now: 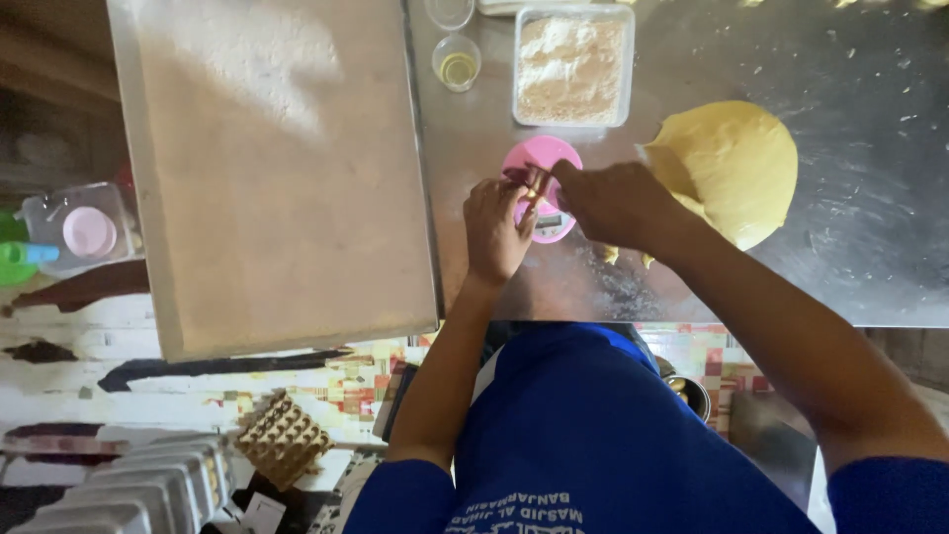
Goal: The person portions a large mass of dough into small, uniform pieces using a red dough scraper and a pink digital scale. Each piece is weighed and then placed onto a metal work surface.
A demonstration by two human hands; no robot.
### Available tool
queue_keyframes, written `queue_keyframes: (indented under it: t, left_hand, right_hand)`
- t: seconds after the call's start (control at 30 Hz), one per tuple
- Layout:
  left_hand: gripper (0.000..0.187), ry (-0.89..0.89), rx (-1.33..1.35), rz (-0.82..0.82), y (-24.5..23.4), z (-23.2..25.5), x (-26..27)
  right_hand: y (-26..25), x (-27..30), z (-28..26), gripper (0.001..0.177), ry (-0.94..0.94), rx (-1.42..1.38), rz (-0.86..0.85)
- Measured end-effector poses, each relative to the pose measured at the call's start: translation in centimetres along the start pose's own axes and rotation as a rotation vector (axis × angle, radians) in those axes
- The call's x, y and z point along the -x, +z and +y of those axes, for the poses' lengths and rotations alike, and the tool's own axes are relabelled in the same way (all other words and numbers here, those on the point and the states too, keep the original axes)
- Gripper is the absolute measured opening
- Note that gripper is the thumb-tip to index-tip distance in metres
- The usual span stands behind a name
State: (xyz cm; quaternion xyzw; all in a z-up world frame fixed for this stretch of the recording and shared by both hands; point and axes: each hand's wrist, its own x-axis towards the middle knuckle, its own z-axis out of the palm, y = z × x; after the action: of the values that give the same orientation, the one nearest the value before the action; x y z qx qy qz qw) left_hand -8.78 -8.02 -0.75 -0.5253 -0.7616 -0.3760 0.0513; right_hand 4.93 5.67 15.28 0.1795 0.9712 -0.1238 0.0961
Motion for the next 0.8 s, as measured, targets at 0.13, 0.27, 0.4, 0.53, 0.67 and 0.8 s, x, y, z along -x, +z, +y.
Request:
queue_keyframes:
  t: [0.13, 0.27, 0.4, 0.53, 0.67, 0.8]
  left_hand:
    - [0.021, -0.01, 0.284, 0.142, -2.0, 1.4, -1.3]
    - [0.049, -0.233, 0.578, 0.163, -5.8, 3.4, -1.3]
    - [0.035, -0.083, 0.414, -0.002, -9.0, 4.5, -0.1]
    - [0.023, 0.047, 0.421, -0.014, -6.0, 6.2, 2.7]
    - [0.01, 0.224, 0.522, -0.215, -2.5, 8.0, 3.9]
    - [0.013, 0.369, 0.18, -0.168, -1.1, 8.9, 3.4]
  right_hand:
    - [-0.6, -2.3, -0.5, 0.032, 0.031, 0.025, 0.011]
    - [-1.5, 0.9, 0.3, 0.036, 0.085, -0.052, 0.274]
    - [0.7, 8.9, 3.3, 0.049, 0.516, -0.408, 0.354]
    - [4.2, 14.9, 5.0, 0.042, 0.571, -0.353, 0.447]
    - [4.4, 17.3, 4.2, 0.037, 0.613, -0.378, 0.448]
    - [4.2, 16.6, 3.5, 0.029, 0.411, -0.263, 0.527]
